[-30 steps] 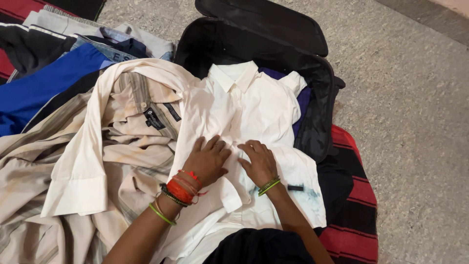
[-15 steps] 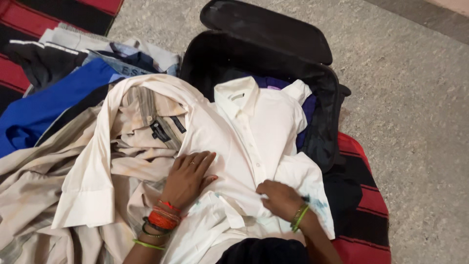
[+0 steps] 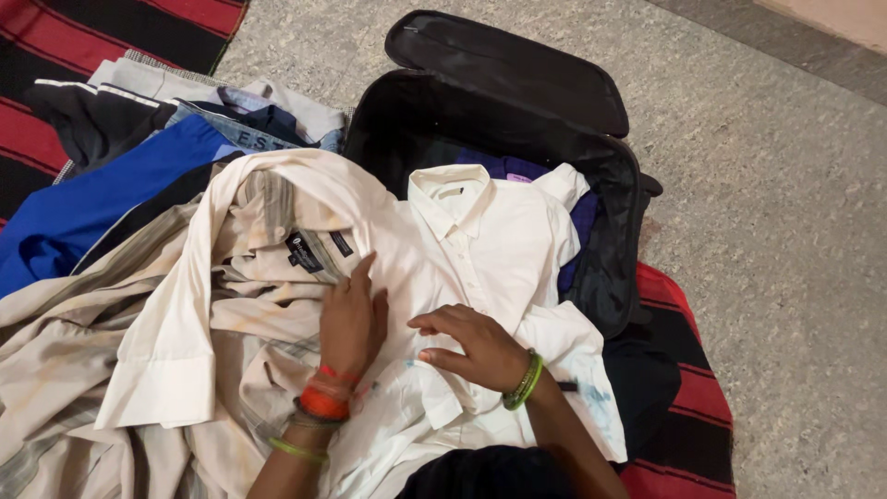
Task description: The person folds a white long-sleeved shirt by hand, smoothing the fabric and aligning the sleeves. They then place the folded shirt into an open black suitcase that already contains a purple plaid shirt.
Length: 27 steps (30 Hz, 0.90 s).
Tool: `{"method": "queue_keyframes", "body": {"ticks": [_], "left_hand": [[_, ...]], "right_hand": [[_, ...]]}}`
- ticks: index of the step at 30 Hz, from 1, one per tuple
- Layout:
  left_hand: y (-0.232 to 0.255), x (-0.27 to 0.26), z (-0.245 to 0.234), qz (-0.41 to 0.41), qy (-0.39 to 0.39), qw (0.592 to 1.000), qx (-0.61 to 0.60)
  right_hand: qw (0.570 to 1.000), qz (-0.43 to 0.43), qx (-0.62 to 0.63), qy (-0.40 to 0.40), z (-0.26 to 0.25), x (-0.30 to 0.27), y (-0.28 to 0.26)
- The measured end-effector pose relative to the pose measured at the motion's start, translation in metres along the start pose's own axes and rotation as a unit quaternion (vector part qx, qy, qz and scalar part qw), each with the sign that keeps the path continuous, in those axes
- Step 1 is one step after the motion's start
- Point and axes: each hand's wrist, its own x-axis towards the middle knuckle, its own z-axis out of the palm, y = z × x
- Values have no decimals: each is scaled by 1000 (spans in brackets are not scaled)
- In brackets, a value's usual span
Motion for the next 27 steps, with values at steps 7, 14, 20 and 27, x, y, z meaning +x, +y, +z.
{"method": "queue_keyframes", "body": {"ticks": [7, 14, 20, 27], "left_hand": [[3, -53, -81, -36, -196, 965, -172], [-29, -69, -67, 24, -182, 983, 33], [-27, -63, -57, 5, -184, 982, 38], [-29, -62, -48, -63, -169, 983, -11]], "right_hand": [[994, 75, 80, -29, -12, 2, 63], [981, 158, 106, 37, -20, 23, 149], [981, 173, 62, 68, -17, 58, 166], [988, 135, -17, 74, -2, 121, 157]]}}
